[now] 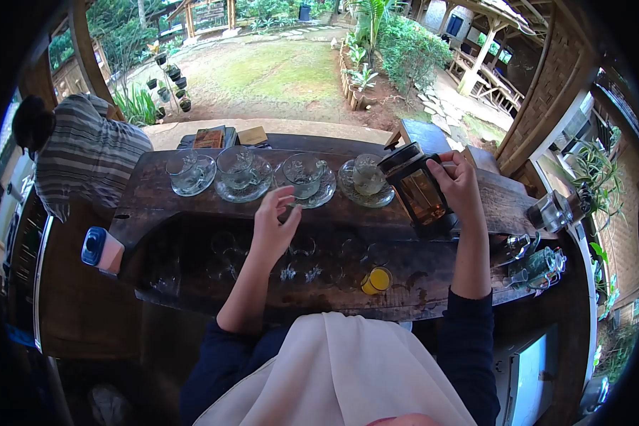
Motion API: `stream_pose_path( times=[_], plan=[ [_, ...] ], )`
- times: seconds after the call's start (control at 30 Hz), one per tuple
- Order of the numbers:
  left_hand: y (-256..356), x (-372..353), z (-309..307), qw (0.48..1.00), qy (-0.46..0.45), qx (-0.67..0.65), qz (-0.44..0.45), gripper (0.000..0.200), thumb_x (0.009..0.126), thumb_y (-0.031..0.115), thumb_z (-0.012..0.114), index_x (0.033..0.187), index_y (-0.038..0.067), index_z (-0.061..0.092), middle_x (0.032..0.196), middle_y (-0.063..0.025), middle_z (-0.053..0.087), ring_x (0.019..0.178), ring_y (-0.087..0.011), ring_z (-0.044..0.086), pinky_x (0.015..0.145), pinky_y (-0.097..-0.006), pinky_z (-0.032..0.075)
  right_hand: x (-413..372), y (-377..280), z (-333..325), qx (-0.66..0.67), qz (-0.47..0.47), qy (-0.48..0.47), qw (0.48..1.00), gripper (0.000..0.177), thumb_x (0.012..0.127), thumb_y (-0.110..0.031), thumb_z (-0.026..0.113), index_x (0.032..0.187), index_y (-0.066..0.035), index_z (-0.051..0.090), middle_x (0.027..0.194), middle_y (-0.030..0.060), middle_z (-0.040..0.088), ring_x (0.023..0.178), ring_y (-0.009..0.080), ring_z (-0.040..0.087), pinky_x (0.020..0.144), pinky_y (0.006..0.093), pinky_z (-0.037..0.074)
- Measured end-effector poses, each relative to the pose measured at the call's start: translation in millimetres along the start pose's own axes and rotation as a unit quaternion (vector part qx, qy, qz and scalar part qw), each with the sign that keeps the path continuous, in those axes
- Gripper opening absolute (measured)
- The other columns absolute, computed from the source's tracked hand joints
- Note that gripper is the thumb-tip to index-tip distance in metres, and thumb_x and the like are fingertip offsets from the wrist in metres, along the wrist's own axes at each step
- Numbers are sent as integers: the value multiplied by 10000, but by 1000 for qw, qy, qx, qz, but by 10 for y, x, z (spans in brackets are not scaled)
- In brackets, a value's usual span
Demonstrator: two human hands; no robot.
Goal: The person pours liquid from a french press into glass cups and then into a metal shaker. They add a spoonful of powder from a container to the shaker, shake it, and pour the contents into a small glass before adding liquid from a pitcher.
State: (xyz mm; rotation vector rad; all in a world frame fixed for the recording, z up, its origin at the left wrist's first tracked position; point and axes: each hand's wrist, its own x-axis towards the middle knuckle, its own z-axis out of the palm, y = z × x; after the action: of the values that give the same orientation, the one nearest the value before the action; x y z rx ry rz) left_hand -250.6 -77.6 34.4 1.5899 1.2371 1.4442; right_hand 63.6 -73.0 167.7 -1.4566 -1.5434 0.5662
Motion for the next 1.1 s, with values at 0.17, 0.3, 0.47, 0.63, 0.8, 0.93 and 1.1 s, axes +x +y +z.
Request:
stream_pose_path(
  times=[0.17,0.3,0.47,0.63,0.8,0.93,1.1],
  plan=[
    [161,163,-49,993,8,112,28,531,772,81,649,1258,55,436,1304,-187,426,1190,-325,465,956,-401,413,12,-7,36,9,-12,0,1000,238,872,-214,653,910,5,567,683,70,665,597,53,580,515,206,429],
    [118,385,-30,970,-60,209,111,686,745,102,636,1349,86,312,1403,-247,281,1299,-427,294,1064,-463,288,36,12,88,22,-18,1,1000,242,870,-219,656,912,2,568,686,72,666,596,53,581,514,205,428],
    [101,554,-4,962,-113,238,73,795,728,141,646,1404,99,230,1435,-295,215,1342,-441,228,1083,-472,267,51,-11,140,14,-10,-6,1000,253,870,-224,656,925,4,562,692,80,670,602,55,584,527,205,431],
    [-16,636,-10,969,-145,197,34,838,738,184,680,1422,106,203,1451,-279,209,1359,-420,220,1087,-452,277,60,4,167,16,-15,-6,1000,254,871,-225,655,926,4,561,686,78,668,595,53,574,530,204,427],
    [-61,622,-14,974,-126,176,62,858,758,269,733,1423,96,220,1414,-194,340,1297,-367,366,1046,-430,352,49,4,164,4,-10,-5,1000,253,870,-226,657,926,1,559,682,75,666,586,47,563,522,204,415],
    [-176,610,44,976,-96,177,81,842,750,286,750,1403,96,253,1378,-183,361,1246,-368,424,1028,-429,370,39,11,165,6,-18,-5,1000,250,870,-226,657,923,-4,556,670,67,661,584,39,554,513,201,402],
    [-175,581,137,974,-40,203,92,800,727,301,758,1350,108,294,1289,-204,342,1173,-380,414,996,-429,385,50,82,157,19,-18,-2,1000,247,869,-225,658,925,-8,553,663,64,658,583,36,549,510,200,397]
  ],
)
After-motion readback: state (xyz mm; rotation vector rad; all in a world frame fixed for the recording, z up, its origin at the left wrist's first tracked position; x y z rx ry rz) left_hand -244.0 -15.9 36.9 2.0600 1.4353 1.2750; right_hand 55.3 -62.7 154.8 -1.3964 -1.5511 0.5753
